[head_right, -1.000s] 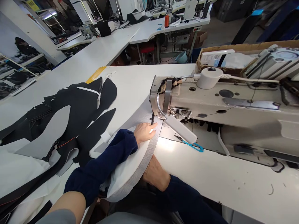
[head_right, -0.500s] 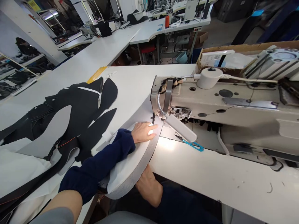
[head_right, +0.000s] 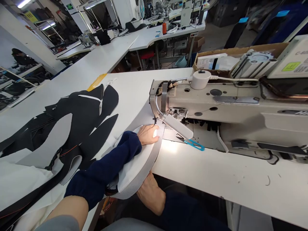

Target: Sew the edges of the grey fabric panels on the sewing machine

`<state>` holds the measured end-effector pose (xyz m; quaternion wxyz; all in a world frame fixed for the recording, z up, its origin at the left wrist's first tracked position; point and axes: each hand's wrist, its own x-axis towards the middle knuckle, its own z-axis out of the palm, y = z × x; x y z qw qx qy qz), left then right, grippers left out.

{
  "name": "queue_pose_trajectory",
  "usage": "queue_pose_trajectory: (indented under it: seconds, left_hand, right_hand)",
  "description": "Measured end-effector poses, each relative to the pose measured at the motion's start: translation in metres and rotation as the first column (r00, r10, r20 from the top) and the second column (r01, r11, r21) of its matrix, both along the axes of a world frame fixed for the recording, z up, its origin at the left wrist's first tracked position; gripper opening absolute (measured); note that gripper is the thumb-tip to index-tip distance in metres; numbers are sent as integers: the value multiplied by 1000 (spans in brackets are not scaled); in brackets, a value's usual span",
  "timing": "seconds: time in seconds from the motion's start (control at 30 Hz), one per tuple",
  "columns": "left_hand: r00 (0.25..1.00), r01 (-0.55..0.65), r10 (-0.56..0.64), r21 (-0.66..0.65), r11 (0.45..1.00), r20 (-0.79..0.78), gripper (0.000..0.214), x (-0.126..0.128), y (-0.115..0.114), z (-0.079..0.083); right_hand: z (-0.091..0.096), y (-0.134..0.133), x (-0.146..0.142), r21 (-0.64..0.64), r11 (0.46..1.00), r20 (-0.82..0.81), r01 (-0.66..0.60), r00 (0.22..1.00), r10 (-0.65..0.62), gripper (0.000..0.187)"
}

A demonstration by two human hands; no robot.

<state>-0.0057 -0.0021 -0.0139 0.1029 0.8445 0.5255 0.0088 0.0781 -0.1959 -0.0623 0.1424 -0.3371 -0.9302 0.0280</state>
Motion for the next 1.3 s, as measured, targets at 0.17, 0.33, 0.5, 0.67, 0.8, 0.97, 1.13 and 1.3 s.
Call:
queue_pose_trajectory:
  seconds: [0.17,0.33,0.5,0.67,0.8,0.97,1.13,1.3]
  left_hand:
    - [1000,-12,13,-42,999,7,46,5,19,2]
    - [999,-16,14,-58,998,-36,48,12,41,3]
    - [996,-15,14,-9,1000,-94,39,14,45,21]
    - [979,134,-130,10,991,-158,30,-3,-39,58]
    - [964,96,-141,-200,975,-227,43,-20,-104,55]
    - [939,133,-202,-246,960,-280,46,-23,-105,22]
    - [927,143,-217,-248,958,-306,50,-20,-97,12]
    - [932,131,-203,-242,961,-301,48,-19,-98,13]
  right_hand:
    - [-1,21,6,77,997,41,12,999,-16,46]
    - [11,41,22,116,992,70,-50,997,42,43]
    - [19,46,18,85,996,26,-14,1000,12,31]
    - [28,26,1,-39,990,126,-133,983,137,10]
    - [30,15,-4,22,993,163,-119,980,114,7]
    - [26,11,-6,95,992,131,-80,989,67,8]
    - [22,5,-7,141,989,136,-46,990,27,18]
    - [17,4,-8,160,986,141,-51,990,28,20]
